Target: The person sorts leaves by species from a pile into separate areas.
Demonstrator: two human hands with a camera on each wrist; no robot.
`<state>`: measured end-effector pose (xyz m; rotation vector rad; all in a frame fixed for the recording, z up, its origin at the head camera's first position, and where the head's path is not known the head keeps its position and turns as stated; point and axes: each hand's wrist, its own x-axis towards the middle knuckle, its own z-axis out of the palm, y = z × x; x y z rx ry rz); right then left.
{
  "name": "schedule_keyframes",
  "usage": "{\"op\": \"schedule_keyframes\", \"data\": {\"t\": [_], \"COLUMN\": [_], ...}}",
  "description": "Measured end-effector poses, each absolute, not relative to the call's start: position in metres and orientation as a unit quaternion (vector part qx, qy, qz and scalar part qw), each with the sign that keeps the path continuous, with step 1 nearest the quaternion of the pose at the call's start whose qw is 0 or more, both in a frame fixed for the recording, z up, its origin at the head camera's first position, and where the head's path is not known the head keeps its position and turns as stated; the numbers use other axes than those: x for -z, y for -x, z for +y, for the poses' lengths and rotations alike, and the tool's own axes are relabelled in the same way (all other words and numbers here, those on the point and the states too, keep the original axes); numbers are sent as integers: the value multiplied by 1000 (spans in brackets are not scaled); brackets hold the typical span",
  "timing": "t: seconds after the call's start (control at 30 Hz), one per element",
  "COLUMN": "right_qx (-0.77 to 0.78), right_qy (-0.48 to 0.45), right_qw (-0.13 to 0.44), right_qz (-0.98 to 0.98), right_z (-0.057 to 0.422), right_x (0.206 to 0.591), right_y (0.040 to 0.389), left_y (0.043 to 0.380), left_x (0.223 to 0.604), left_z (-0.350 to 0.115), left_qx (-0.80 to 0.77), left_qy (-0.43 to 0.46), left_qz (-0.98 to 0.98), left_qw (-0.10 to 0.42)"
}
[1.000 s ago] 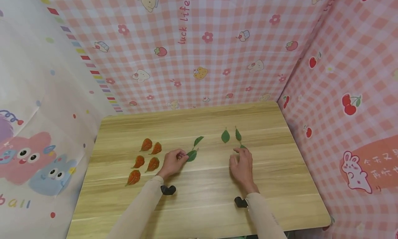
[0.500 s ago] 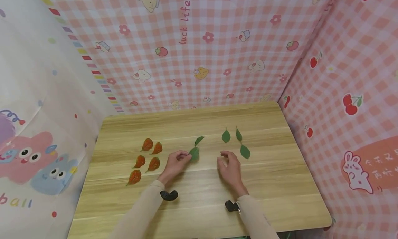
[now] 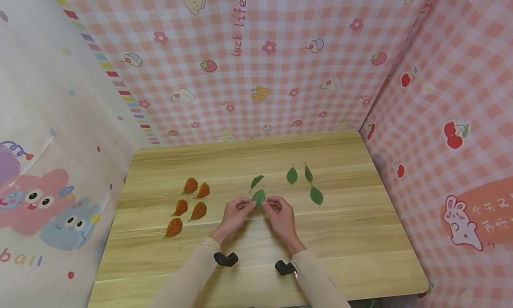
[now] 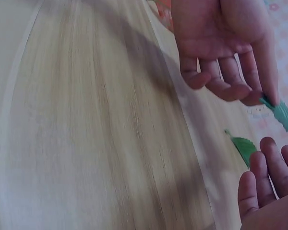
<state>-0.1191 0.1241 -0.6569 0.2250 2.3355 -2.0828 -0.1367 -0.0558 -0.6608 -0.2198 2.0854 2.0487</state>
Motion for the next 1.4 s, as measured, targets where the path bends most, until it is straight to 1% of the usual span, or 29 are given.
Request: {"op": "schedule_keyframes", "data": {"t": [0.3,0.7,1.0,1.4], "right_qx": [667,706,729,749], "right_qy": [-106,-159,-172,-178], "right_qw": [16,29,39,47], "right_qz": [737,690,661,637], "right_z": [119,119,120,123], "right_x": [655,659,661,663], "right_y": [119,120,119,119], "left_y": [135,133,133,135], "left_x": [663,658,659,663], "left_z": [-52,-49,-47,-44], "left_qx": [-703,-698,-689,-690], "left_qy": [93,91,82,78], "left_qz": [696,696,702,701], "left_qw": [118,143,159,163]}}
